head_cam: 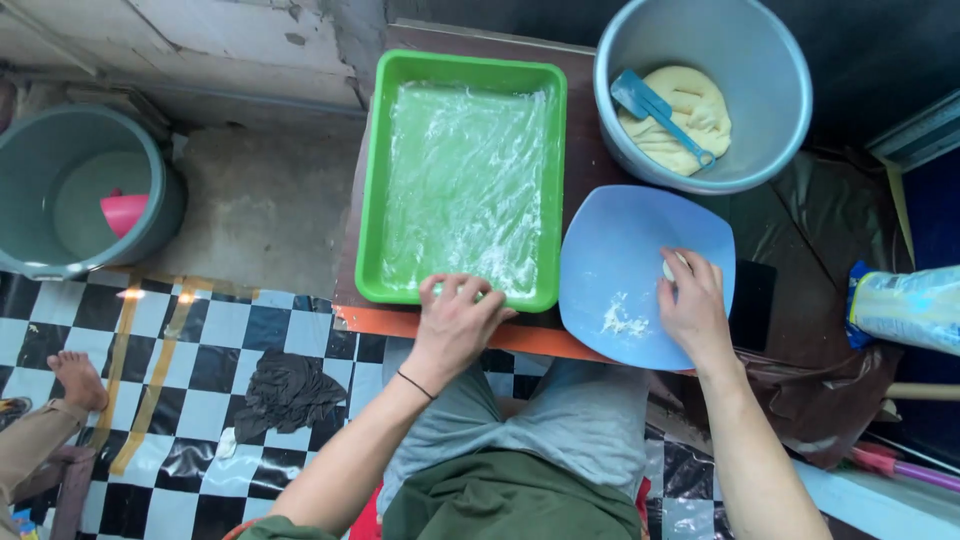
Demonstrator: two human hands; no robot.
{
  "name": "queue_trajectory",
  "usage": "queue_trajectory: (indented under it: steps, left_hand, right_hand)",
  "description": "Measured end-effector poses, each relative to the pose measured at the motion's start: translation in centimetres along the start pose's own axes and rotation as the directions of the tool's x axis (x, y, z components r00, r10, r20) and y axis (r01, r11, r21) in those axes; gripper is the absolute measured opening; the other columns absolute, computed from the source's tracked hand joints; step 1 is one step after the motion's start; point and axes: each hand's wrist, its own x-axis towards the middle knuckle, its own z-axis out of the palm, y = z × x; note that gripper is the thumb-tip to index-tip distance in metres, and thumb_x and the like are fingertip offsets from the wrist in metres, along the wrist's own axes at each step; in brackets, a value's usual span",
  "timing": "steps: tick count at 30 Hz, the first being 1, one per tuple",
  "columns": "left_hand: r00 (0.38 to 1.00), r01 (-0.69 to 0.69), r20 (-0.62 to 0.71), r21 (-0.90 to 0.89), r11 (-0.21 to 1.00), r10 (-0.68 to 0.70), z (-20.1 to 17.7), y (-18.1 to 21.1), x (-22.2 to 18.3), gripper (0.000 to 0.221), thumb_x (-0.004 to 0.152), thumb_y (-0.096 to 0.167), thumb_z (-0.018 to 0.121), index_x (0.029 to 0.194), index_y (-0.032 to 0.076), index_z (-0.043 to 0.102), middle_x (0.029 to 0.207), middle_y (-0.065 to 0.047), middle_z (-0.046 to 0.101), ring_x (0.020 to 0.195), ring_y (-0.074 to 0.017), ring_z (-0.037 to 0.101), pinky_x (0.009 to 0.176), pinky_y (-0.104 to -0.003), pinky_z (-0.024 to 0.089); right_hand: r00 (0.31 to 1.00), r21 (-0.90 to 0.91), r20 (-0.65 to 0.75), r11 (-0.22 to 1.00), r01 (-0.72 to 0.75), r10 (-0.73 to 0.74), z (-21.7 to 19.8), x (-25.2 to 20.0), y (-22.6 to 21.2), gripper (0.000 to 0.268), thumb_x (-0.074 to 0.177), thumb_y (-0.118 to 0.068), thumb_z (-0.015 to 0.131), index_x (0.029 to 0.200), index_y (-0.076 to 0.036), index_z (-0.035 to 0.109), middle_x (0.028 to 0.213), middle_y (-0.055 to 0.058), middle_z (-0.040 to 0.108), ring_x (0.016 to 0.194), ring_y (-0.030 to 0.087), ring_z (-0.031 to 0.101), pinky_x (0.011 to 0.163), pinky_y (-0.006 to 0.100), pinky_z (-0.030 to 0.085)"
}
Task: Portioning, filling, and rolling dough into small balls on a plate.
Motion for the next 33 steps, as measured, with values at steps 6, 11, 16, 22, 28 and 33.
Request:
queue_trajectory:
  steps: [6,11,16,22,28,33]
  left_hand:
    - [0.999,-0.002,-0.043,0.017,1.000,0.002,0.3,-1.6,-0.2,0.027,0.097,0.053,0.062,0.091,0.027,0.063,0.091,0.007,0.057,0.093,-0.0161,0.061,0.097,-0.041,0.034]
    - [0.998,0.055,-0.018,-0.018,0.998,-0.055,0.9,-1.7,-0.2,0.024,0.097,0.052,0.063,0.094,0.028,0.066,0.092,0.006,0.059,0.095,-0.0180,0.064,0.086,-0.039,0.037]
    - [0.999,0.014,-0.036,-0.035,0.999,-0.015,0.3,-2.9,0.3,0.022,0.097,0.050,0.066,0.094,0.029,0.066,0.092,0.006,0.059,0.098,-0.0192,0.063,0.085,-0.040,0.037]
    - [0.958,-0.197,-0.268,-0.340,0.920,0.106,-2.2,2.8,0.9,0.021,0.096,0.031,0.052,0.086,0.027,0.069,0.091,0.004,0.064,0.084,-0.0238,0.065,0.077,-0.039,0.046]
    - [0.973,-0.175,0.089,-0.316,0.932,0.213,2.4,8.6,-0.9,0.040,0.096,0.029,0.068,0.135,0.020,0.060,0.130,-0.011,0.057,0.126,-0.0322,0.055,0.096,-0.044,0.043]
    - [0.984,-0.150,0.058,-0.243,0.958,0.169,3.9,8.3,-0.3,0.034,0.103,0.046,0.054,0.117,0.016,0.063,0.122,-0.006,0.060,0.121,-0.0271,0.060,0.084,-0.042,0.045]
  right_hand:
    - [0.999,-0.007,-0.004,0.999,0.033,-0.033,0.9,0.3,1.8,0.038,0.101,-0.005,0.061,0.138,-0.012,0.069,0.131,0.013,0.064,0.118,0.035,0.062,0.103,0.042,0.050]
    - [0.987,-0.058,-0.044,0.986,0.154,-0.157,1.8,1.0,1.5,0.039,0.097,-0.003,0.061,0.133,-0.014,0.070,0.129,0.012,0.065,0.114,0.035,0.063,0.102,0.043,0.051]
    - [0.979,-0.121,-0.090,0.978,0.169,-0.181,2.3,1.9,-0.4,0.037,0.094,-0.002,0.058,0.128,-0.010,0.070,0.127,0.014,0.064,0.111,0.034,0.063,0.101,0.043,0.050]
    - [0.995,0.037,-0.095,0.999,0.005,-0.001,2.3,2.9,-1.5,0.033,0.096,-0.001,0.058,0.124,-0.010,0.072,0.123,0.015,0.064,0.110,0.037,0.063,0.097,0.043,0.051]
    - [0.931,0.586,0.042,0.746,-0.317,0.363,0.6,3.4,-3.7,0.044,0.099,-0.013,0.069,0.141,-0.015,0.057,0.118,0.020,0.071,0.106,0.034,0.072,0.086,0.039,0.061]
    - [0.982,-0.080,-0.109,0.986,0.147,-0.155,4.7,1.7,-2.7,0.035,0.111,-0.019,0.049,0.140,-0.002,0.060,0.144,0.024,0.060,0.131,0.032,0.060,0.107,0.048,0.049]
